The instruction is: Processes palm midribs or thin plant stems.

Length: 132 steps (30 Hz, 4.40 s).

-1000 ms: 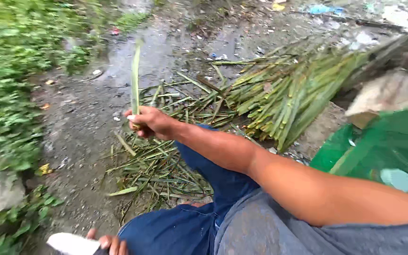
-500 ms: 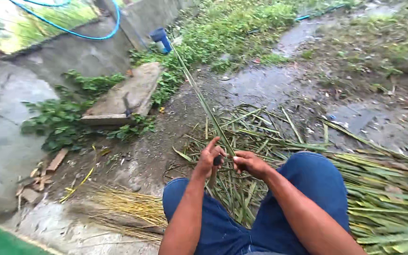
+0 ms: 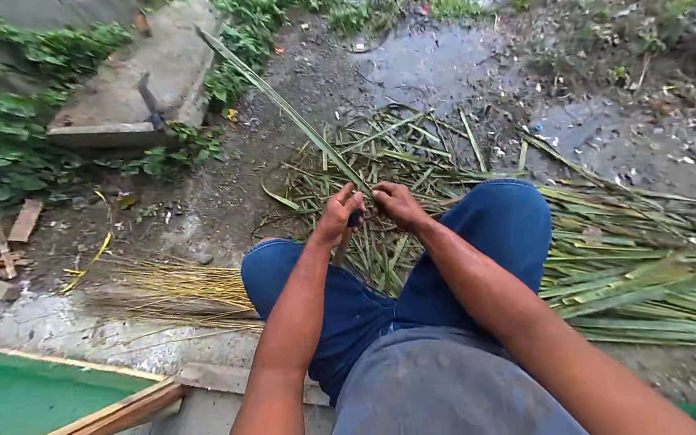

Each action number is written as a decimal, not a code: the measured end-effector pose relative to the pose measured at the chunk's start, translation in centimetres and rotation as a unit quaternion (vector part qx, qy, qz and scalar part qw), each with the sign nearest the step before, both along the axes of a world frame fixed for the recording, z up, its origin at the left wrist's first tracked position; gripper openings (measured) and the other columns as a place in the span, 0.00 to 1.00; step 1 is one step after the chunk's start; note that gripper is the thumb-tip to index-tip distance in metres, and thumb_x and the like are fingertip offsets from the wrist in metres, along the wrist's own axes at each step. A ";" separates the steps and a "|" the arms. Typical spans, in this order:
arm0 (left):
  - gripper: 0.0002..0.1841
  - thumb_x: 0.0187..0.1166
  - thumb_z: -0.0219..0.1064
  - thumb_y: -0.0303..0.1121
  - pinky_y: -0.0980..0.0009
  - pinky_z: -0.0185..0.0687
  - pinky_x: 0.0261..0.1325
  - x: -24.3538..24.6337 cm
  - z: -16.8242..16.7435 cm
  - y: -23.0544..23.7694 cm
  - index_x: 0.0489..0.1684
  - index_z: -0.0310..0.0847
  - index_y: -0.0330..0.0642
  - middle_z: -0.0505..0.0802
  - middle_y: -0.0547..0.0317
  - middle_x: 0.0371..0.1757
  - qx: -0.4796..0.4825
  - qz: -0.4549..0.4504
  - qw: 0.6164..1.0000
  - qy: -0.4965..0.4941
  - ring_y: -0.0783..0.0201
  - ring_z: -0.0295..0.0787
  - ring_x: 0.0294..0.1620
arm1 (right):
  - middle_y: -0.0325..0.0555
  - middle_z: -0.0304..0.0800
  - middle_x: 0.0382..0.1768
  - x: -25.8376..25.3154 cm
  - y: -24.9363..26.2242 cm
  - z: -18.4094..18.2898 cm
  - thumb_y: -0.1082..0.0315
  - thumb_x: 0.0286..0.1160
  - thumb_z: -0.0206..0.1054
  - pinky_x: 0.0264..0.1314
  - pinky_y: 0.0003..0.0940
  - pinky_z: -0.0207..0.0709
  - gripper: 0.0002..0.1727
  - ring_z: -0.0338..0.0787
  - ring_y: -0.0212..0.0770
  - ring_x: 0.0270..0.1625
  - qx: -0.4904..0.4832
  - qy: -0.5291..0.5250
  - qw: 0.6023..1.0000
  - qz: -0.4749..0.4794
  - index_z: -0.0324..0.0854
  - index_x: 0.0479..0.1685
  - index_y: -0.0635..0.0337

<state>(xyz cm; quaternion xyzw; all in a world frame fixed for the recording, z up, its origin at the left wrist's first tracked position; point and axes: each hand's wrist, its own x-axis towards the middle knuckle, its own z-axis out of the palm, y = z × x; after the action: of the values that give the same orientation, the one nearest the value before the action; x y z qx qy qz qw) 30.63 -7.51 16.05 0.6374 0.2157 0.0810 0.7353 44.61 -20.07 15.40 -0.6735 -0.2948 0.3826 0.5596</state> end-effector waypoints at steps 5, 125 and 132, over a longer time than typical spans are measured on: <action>0.25 0.91 0.52 0.39 0.76 0.79 0.20 0.5 0.0 0.2 0.86 0.61 0.46 0.86 0.61 0.30 -0.017 0.005 1.000 -0.012 0.69 0.81 0.20 | 0.49 0.87 0.38 -0.4 0.9 -0.4 0.67 0.91 0.54 0.36 0.34 0.85 0.15 0.86 0.36 0.30 0.048 0.026 0.998 0.008 0.78 0.65 0.66; 0.22 0.95 0.47 0.35 0.70 0.84 0.24 -3.5 8.2 23.5 0.86 0.60 0.54 0.84 0.64 0.31 0.116 0.440 0.844 -0.282 0.66 0.84 0.24 | 0.35 0.88 0.31 19.6 -5.0 8.8 0.61 0.82 0.57 0.29 0.35 0.79 0.15 0.81 0.28 0.25 0.030 -0.446 0.879 0.165 0.90 0.47 0.54; 0.28 0.93 0.53 0.40 0.71 0.79 0.24 -5.3 6.3 24.5 0.92 0.57 0.50 0.83 0.57 0.37 0.209 0.435 0.875 0.045 0.68 0.78 0.23 | 0.40 0.84 0.24 22.8 -8.1 7.7 0.59 0.85 0.59 0.24 0.40 0.76 0.15 0.77 0.34 0.19 -0.035 -0.402 0.913 0.063 0.90 0.51 0.54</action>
<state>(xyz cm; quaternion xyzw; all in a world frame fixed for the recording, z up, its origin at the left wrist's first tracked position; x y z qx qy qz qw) 25.38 16.96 22.33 0.6210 0.4819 0.4070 0.4652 67.38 -28.20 23.11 -0.7697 -0.5231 0.1242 0.3443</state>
